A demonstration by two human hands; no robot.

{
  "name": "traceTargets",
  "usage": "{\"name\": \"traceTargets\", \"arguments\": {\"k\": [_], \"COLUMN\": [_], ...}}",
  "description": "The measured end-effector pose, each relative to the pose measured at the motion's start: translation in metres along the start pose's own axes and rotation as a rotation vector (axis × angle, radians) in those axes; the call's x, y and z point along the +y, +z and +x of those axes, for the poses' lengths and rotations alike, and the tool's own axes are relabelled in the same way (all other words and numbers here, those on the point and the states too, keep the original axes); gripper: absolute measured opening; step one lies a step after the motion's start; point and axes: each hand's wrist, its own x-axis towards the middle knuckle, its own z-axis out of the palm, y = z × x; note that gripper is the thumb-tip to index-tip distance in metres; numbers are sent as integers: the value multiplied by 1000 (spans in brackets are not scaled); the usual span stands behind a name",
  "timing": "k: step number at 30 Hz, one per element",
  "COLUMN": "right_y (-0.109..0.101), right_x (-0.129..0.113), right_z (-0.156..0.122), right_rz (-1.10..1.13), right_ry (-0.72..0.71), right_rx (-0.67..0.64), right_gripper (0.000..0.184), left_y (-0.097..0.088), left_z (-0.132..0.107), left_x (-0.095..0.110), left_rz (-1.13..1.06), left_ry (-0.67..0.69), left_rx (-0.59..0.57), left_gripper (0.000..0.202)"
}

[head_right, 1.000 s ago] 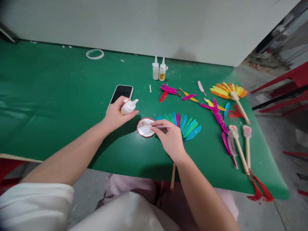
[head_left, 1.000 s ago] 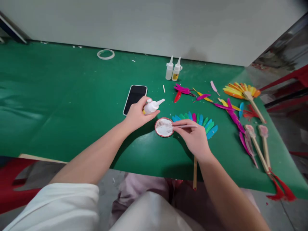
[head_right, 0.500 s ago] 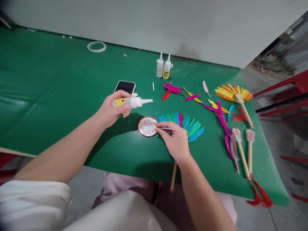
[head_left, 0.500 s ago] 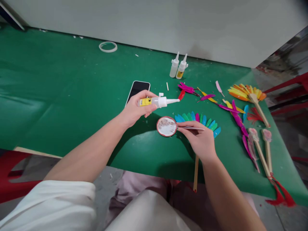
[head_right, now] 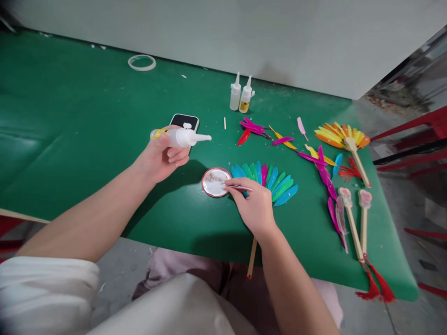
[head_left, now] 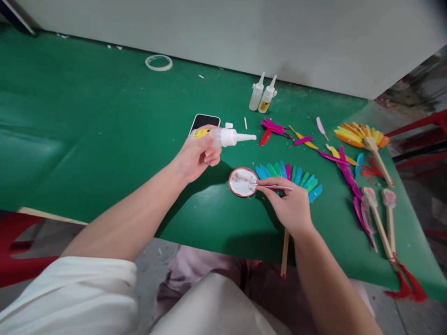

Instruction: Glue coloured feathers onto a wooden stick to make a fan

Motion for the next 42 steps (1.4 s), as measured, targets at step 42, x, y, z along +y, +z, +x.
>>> {"name": "traceTargets", "arguments": {"k": [42], "right_y": [-2], "right_x": [6], "right_z": [5], "right_rz": [-176], "right_ry": [-29], "right_rx": [91], "right_gripper": [10], "left_y": [5], "left_z": [-1], "left_x": [1], "left_rz": [-3], "left_ry": [-68], "left_rx": [-12], "left_gripper": [34]}}
